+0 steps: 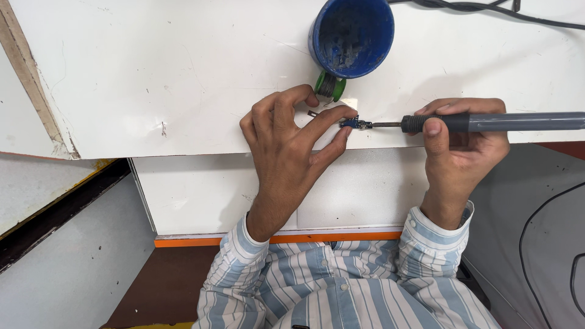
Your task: The person solders a small blue circuit board using a soldering iron and solder wire. They clean the soldering iron tip on a metal rod, then continue applying solder to the board's components.
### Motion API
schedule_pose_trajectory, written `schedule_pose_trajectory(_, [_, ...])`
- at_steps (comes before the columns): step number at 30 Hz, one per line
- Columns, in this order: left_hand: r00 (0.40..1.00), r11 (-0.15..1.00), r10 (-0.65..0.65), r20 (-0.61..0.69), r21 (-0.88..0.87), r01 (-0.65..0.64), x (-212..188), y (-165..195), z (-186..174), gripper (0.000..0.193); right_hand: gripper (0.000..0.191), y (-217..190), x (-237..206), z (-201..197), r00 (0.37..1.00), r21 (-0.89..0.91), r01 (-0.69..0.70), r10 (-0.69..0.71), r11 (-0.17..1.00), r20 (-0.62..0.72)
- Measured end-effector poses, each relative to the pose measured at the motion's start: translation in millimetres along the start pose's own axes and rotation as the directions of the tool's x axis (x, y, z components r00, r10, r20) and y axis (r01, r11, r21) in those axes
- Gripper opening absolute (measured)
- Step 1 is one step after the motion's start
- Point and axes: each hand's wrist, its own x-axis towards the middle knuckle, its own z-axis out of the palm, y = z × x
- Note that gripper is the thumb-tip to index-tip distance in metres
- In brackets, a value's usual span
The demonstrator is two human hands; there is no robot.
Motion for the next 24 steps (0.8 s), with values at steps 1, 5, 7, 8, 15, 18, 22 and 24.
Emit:
schedule_pose_trajectory(1, [1.0,1.0,0.001,0.0,-0.002,-0.001,-0.1,-0.2,0.3,0.03,0.036,1.0,-0.4,-0.2,1.0,-0.003,0.002,-0.002,1.0,-0.001])
schedule_pose_trajectory(5, [1.0,1.0,-0.001,0.002,-0.005,0.001,-0.8,-0.4,0.7,0.03,0.036,2.7,-2.0,-2.0,1.0,0.002,-0.003,0.003,1.0,0.001])
schedule_pose_trajectory(7, [1.0,1.0,0.0,0.0,-0.004,0.0,-0.5,-0.5,1.3,0.03,0.036,2.8,-1.7,-1.9,1.0,-0.004,-0.006,0.006,1.0,-0.003])
schedule_pose_trajectory(8, [1.0,1.0,0.001,-0.001,-0.003,-0.001,-0.5,-0.6,1.4,0.03,0.035,2.7,-2.3,-1.2,1.0,-0.012,-0.009,0.009,1.0,-0.009])
schedule_pose_trajectory(15, [1.0,1.0,-0.001,0.006,-0.005,0.001,-1.0,-0.3,0.4,0.03,0.035,1.7,-1.5,-0.4,1.0,-0.028,0.006,-0.007,1.0,-0.019])
schedule_pose_trajectory(18, [1.0,1.0,-0.003,0.006,-0.002,0.003,-0.8,0.8,0.6,0.03,0.035,2.5,-2.2,-0.9,1.0,-0.014,0.006,-0.006,1.0,-0.019])
schedule_pose_trajectory(22, [1.0,1.0,0.002,0.005,0.001,-0.002,-0.2,0.8,0.3,0.03,0.035,3.8,-0.3,-2.4,1.0,-0.028,0.012,-0.012,1.0,-0.012])
schedule_pose_trajectory(24, [1.0,1.0,-0.002,0.012,0.005,0.002,-0.2,0.2,-0.4,0.03,0.035,3.9,-0.2,-1.4,1.0,-0.015,0.017,-0.017,1.0,-0.012])
